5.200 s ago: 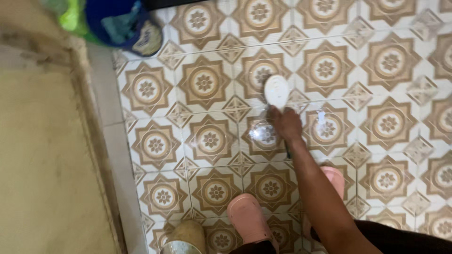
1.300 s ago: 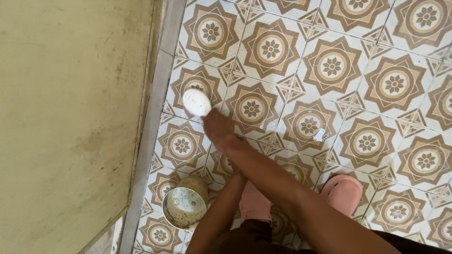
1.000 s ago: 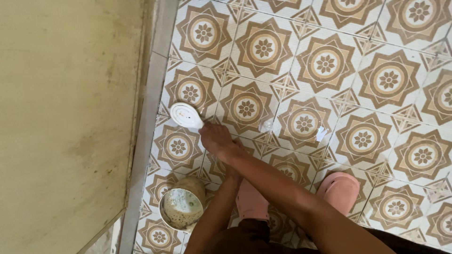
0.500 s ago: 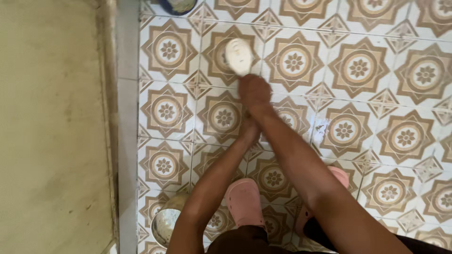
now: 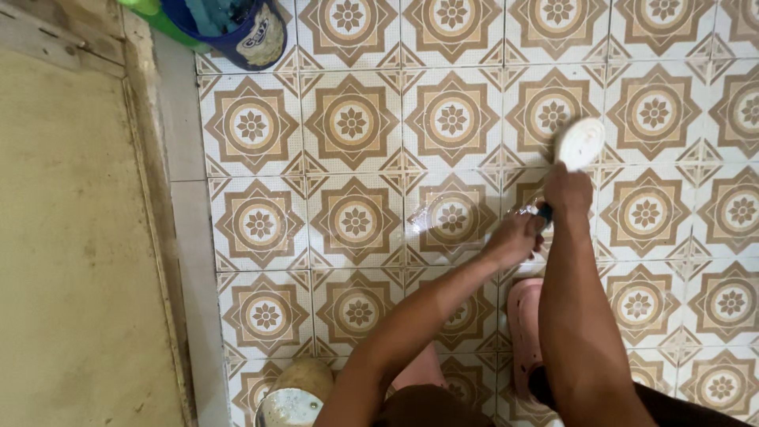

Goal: The person scrubs the tiled floor and a squat toilet using a handheld brush and water from a bucket, dipping the brush into a small container of cleaning solution.

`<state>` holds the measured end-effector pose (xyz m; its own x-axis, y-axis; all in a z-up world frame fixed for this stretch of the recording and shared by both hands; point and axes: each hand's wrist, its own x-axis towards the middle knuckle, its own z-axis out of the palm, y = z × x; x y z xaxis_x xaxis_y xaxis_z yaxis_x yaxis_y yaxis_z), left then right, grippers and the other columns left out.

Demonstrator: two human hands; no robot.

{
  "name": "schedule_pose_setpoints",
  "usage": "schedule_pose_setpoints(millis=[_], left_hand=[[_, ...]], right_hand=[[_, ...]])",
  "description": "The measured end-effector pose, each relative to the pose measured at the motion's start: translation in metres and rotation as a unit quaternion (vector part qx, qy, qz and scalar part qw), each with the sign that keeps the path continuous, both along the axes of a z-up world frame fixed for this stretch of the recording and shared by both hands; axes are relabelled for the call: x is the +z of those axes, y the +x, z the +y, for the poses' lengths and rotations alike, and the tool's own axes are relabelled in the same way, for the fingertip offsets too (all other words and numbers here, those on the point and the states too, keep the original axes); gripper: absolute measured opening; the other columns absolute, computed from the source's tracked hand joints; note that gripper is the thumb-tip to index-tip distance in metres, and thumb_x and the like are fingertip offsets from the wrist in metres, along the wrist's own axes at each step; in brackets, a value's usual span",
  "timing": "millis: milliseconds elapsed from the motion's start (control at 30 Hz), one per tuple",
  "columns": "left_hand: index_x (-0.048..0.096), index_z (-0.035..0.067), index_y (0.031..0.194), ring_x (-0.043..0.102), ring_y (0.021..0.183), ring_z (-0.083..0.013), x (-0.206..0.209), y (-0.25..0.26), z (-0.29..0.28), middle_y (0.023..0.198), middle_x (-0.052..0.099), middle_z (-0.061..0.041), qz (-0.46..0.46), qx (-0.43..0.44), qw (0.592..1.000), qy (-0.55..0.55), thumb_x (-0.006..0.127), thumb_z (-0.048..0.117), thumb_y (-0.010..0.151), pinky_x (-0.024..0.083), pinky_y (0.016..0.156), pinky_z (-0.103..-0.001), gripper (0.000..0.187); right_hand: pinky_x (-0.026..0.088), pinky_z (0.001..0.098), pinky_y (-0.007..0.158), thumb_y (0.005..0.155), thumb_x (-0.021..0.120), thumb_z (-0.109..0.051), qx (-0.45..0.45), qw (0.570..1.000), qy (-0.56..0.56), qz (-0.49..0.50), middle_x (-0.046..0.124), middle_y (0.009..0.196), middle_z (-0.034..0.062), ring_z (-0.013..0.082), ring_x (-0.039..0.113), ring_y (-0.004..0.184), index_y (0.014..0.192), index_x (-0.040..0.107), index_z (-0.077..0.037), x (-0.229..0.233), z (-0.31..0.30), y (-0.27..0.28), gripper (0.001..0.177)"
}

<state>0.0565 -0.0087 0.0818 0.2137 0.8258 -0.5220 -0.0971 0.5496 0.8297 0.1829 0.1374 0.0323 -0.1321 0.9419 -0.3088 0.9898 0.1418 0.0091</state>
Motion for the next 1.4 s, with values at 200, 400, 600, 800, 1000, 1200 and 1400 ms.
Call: schedule_pose_setpoints(millis=[200,400,600,800,1000,1200,1400], left_hand=[[0.068,0.004,0.102,0.069,0.077,-0.0336,-0.027,0.006,-0.002,0.084,0.072,-0.019,0.147,0.073,0.972,0.171,0.041,0.018,0.106,0.054,0.071,-0.049,0.031],[0.063,0.001,0.103,0.068,0.072,-0.0307,-0.058,-0.058,-0.012,0.082,0.07,-0.019,0.098,0.202,0.968,0.109,0.046,0.017,0.104,0.054,0.066,-0.045,0.023],[0.06,0.0,0.108,0.063,0.082,-0.0207,-0.085,-0.137,-0.048,0.091,0.068,-0.01,0.042,0.431,0.894,0.119,0.053,0.017,0.103,0.053,0.069,-0.039,0.019],[0.058,0.001,0.116,0.062,0.09,-0.0209,-0.096,-0.185,-0.12,0.101,0.066,-0.01,-0.02,0.589,0.803,0.087,0.056,0.019,0.102,0.052,0.077,-0.039,0.022],[0.057,0.002,0.123,0.062,0.098,-0.0211,-0.09,-0.179,-0.194,0.11,0.065,-0.009,-0.094,0.635,0.762,0.088,0.058,0.02,0.102,0.051,0.084,-0.039,0.028],[0.055,0.003,0.13,0.061,0.106,-0.0213,-0.082,-0.189,-0.209,0.119,0.064,-0.009,-0.149,0.617,0.756,0.157,0.06,0.022,0.102,0.049,0.092,-0.039,0.035],[0.059,0.003,0.129,0.065,0.096,-0.0196,-0.01,-0.21,-0.171,0.112,0.068,-0.01,-0.111,0.6,0.792,-0.015,0.05,0.022,0.101,0.055,0.083,-0.037,0.035]], right_hand=[[0.055,0.0556,0.083,0.113,0.046,-0.039,-0.233,0.951,0.009,0.204,0.068,0.089,0.0365,0.0474,0.071,0.089,0.097,0.066,0.013,-0.048,-0.034,0.013,0.057],[0.052,0.0591,0.086,0.107,0.049,-0.042,-0.101,0.975,0.06,0.191,0.067,0.106,0.0365,0.0538,0.065,0.098,0.11,0.062,0.008,-0.054,-0.024,-0.115,0.051],[0.056,0.055,0.086,0.106,0.047,-0.041,-0.046,0.982,-0.054,0.176,0.07,0.103,0.0312,0.0476,0.07,0.096,0.115,0.058,0.006,0.0,-0.07,-0.308,0.049],[0.06,0.0501,0.072,0.107,0.044,-0.036,0.151,0.962,-0.137,0.184,0.074,0.095,0.0211,0.0369,0.075,0.085,0.111,0.06,-0.001,0.037,-0.174,-0.419,0.038],[0.064,0.0389,0.058,0.108,0.039,-0.02,0.29,0.899,-0.29,0.152,0.071,0.095,0.0184,0.0275,0.076,0.076,0.117,0.058,0.002,0.071,-0.253,-0.45,0.03],[0.059,0.038,0.066,0.106,0.046,-0.032,0.325,0.903,-0.181,0.216,0.072,0.095,0.0165,0.0271,0.074,0.08,0.106,0.063,0.0,0.042,-0.274,-0.443,0.036],[0.061,0.0405,0.069,0.105,0.046,-0.029,0.259,0.941,-0.134,0.171,0.072,0.098,0.0184,0.0294,0.076,0.085,0.108,0.064,0.001,0.027,-0.182,-0.442,0.035]])
